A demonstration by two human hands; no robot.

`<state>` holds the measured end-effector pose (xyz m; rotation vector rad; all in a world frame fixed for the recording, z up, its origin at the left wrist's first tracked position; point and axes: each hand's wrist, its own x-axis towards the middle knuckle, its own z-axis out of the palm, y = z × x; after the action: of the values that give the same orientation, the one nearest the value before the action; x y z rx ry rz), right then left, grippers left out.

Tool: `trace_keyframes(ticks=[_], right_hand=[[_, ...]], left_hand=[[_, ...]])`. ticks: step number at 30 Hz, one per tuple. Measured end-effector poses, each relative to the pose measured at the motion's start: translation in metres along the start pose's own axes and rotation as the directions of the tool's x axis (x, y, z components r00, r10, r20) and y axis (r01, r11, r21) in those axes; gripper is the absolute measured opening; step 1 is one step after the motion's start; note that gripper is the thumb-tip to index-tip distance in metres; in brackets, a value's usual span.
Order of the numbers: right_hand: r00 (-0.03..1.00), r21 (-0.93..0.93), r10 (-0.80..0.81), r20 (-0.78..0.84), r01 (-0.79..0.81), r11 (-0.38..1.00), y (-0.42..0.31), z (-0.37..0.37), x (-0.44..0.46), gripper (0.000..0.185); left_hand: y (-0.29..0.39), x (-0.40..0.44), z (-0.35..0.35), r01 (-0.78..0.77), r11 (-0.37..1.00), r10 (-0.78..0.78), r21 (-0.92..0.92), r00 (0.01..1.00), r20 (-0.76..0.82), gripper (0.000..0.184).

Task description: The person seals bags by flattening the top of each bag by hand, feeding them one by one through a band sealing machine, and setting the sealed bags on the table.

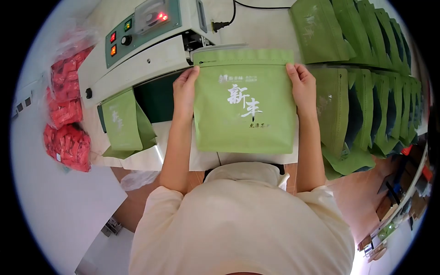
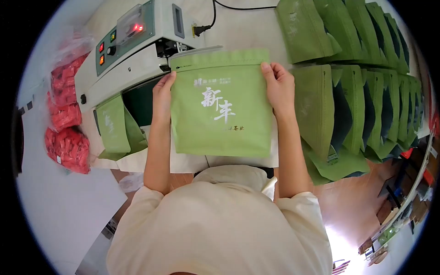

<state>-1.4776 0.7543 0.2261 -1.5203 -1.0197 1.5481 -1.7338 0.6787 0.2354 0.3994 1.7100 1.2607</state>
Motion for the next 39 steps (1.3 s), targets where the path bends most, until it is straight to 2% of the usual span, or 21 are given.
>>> trace_keyframes(ticks=[2, 8, 12, 14, 18, 24, 26, 28, 32, 35, 37, 39], right_hand=[[1.000, -0.009, 0.004, -0.028, -0.004, 1.000, -0.004, 0.005, 0.000, 0.028], [0.999, 0.077, 0.025, 0.033, -0.027, 0.997, 0.005, 0.013, 0.005, 0.027], [0.997, 0.035, -0.004, 0.076, 0.001, 0.999, 0.005, 0.030, 0.004, 0.026], [0.992, 0.040, -0.063, 0.110, 0.059, 0.997, 0.004, 0.042, 0.002, 0.025], [0.987, -0.028, -0.068, 0.146, 0.072, 0.997, 0.004, 0.056, 0.002, 0.025], [0.981, 0.022, -0.051, 0.187, 0.048, 0.999, 0.004, 0.063, 0.004, 0.026], [0.976, -0.009, 0.024, 0.216, -0.022, 1.000, 0.001, 0.064, 0.004, 0.026], [0.977, -0.030, 0.009, 0.215, -0.003, 1.000, 0.004, 0.066, 0.007, 0.026], [0.973, -0.018, 0.002, 0.229, 0.002, 1.000, 0.008, 0.072, 0.010, 0.029], [0.971, -0.066, -0.005, 0.238, 0.022, 0.998, 0.007, 0.078, 0.010, 0.030], [0.971, -0.072, -0.018, 0.238, 0.036, 0.997, 0.010, 0.081, 0.012, 0.030], [0.970, -0.074, -0.033, 0.242, 0.052, 0.996, 0.012, 0.085, 0.012, 0.030]], left_hand=[[0.001, 0.000, -0.003, -0.003, 0.999, 0.002, -0.034, 1.000, -0.024, 0.026], [-0.001, 0.001, -0.014, -0.032, 0.999, 0.032, -0.031, 0.999, -0.020, 0.024], [-0.002, 0.012, -0.036, -0.090, 0.996, 0.091, 0.010, 0.992, -0.086, 0.025], [0.001, 0.014, -0.048, -0.130, 0.988, 0.138, 0.084, 0.986, -0.098, 0.026], [0.004, 0.021, -0.068, -0.144, 0.974, 0.169, 0.176, 0.977, -0.134, 0.031], [0.005, 0.023, -0.081, -0.107, 0.982, 0.128, 0.154, 0.982, -0.136, 0.033], [0.008, 0.020, -0.082, -0.091, 0.987, 0.108, 0.133, 0.986, -0.129, 0.034], [0.011, 0.016, -0.084, -0.071, 0.970, 0.119, 0.234, 0.973, -0.200, 0.036], [0.016, -0.004, -0.088, -0.064, 0.958, 0.128, 0.281, 0.968, -0.214, 0.034], [0.013, -0.028, -0.093, -0.139, 0.931, 0.211, 0.338, 0.960, -0.184, 0.031], [0.007, -0.047, -0.095, -0.308, 0.839, 0.429, 0.449, 0.881, -0.197, 0.028], [0.006, -0.069, -0.087, -0.344, 0.805, 0.488, 0.483, 0.847, -0.211, 0.027]])
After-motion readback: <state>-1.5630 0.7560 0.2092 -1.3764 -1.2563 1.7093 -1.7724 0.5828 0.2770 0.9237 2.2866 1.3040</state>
